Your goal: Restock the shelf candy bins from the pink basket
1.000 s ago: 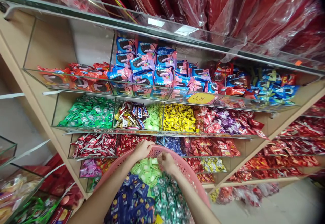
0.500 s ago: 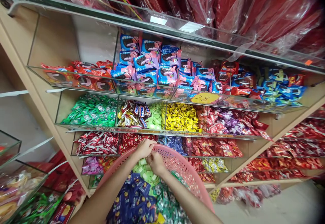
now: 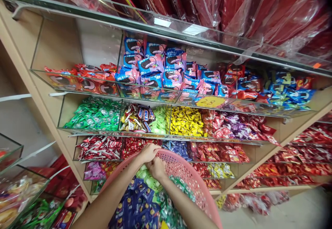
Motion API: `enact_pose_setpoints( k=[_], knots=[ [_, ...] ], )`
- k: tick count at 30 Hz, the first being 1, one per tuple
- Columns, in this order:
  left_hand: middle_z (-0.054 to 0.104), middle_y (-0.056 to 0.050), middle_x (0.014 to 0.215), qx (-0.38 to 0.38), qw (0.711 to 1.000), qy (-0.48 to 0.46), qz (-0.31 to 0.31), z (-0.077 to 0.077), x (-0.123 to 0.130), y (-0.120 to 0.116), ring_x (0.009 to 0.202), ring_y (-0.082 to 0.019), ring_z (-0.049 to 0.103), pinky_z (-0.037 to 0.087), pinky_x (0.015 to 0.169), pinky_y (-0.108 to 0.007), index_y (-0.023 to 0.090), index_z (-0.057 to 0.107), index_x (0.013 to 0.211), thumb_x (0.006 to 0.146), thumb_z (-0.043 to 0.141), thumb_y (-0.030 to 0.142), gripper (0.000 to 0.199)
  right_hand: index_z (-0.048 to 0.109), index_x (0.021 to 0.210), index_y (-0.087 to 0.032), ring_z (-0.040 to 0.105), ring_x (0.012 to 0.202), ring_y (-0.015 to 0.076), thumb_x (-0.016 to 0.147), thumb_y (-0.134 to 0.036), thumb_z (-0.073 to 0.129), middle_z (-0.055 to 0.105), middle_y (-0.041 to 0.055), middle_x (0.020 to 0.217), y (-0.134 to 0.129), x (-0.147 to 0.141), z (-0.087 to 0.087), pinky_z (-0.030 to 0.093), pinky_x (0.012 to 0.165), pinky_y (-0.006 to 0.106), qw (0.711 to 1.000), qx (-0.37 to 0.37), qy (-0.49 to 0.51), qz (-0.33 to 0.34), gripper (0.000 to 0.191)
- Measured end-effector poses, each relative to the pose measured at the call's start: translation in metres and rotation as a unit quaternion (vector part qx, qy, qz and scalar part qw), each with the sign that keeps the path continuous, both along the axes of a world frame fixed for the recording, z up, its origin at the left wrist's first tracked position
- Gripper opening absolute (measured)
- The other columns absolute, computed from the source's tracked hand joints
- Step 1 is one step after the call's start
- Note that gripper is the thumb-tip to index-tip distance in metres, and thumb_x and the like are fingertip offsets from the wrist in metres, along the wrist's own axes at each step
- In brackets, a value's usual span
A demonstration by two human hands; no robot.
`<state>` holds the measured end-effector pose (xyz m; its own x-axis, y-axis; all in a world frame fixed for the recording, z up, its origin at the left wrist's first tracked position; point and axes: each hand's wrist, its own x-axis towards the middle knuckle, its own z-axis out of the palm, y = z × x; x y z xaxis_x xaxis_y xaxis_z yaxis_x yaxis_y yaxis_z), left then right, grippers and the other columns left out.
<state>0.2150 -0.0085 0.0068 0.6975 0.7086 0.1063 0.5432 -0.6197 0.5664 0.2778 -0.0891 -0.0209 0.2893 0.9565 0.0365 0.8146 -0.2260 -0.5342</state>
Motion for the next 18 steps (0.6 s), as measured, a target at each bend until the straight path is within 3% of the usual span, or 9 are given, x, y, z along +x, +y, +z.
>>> enact_pose_setpoints(
  k=[7, 11, 14, 18],
  knots=[
    [0.063, 0.001, 0.103, 0.007, 1.000, -0.004, -0.003, 0.001, -0.001, -0.002, 0.098, -0.015, 0.055, 0.037, 0.086, -0.024, 0.028, 0.059, 0.107, 0.078, 0.040, 0.023, 0.034, 0.062, 0.085, -0.017, 0.052, 0.089, 0.0237, 0.079, -0.033, 0.045, 0.064, 0.0092, 0.089, -0.001, -0.005, -0.004, 0.031, 0.071, 0.031, 0.999, 0.025, -0.047, -0.004, 0.024],
    [0.063, 0.001, 0.103, -0.002, 1.000, 0.001, -0.002, 0.002, -0.001, -0.001, 0.099, -0.015, 0.054, 0.037, 0.087, -0.024, 0.027, 0.059, 0.108, 0.077, 0.040, 0.023, 0.036, 0.060, 0.090, -0.018, 0.051, 0.091, 0.0228, 0.082, -0.032, 0.041, 0.063, 0.0086, 0.093, -0.012, -0.001, 0.005, 0.031, 0.073, 0.032, 0.995, 0.053, -0.086, 0.014, 0.025],
    [0.063, 0.000, 0.103, -0.005, 1.000, 0.003, -0.005, 0.003, -0.001, 0.001, 0.095, -0.015, 0.055, 0.039, 0.083, -0.023, 0.025, 0.060, 0.106, 0.077, 0.039, 0.022, 0.036, 0.062, 0.085, -0.020, 0.052, 0.090, 0.0222, 0.078, -0.028, 0.048, 0.065, 0.0073, 0.087, -0.023, 0.010, 0.030, 0.031, 0.073, 0.031, 0.988, 0.011, -0.129, 0.085, 0.017],
    [0.067, -0.001, 0.090, 0.008, 1.000, 0.012, -0.021, 0.006, -0.002, 0.001, 0.084, -0.015, 0.058, 0.040, 0.072, -0.021, 0.023, 0.065, 0.093, 0.077, 0.038, 0.021, 0.032, 0.064, 0.075, -0.020, 0.056, 0.078, 0.0185, 0.072, -0.024, 0.056, 0.066, 0.0045, 0.079, -0.033, 0.030, 0.088, 0.031, 0.064, 0.025, 0.975, -0.050, -0.153, 0.150, 0.009]
  ],
)
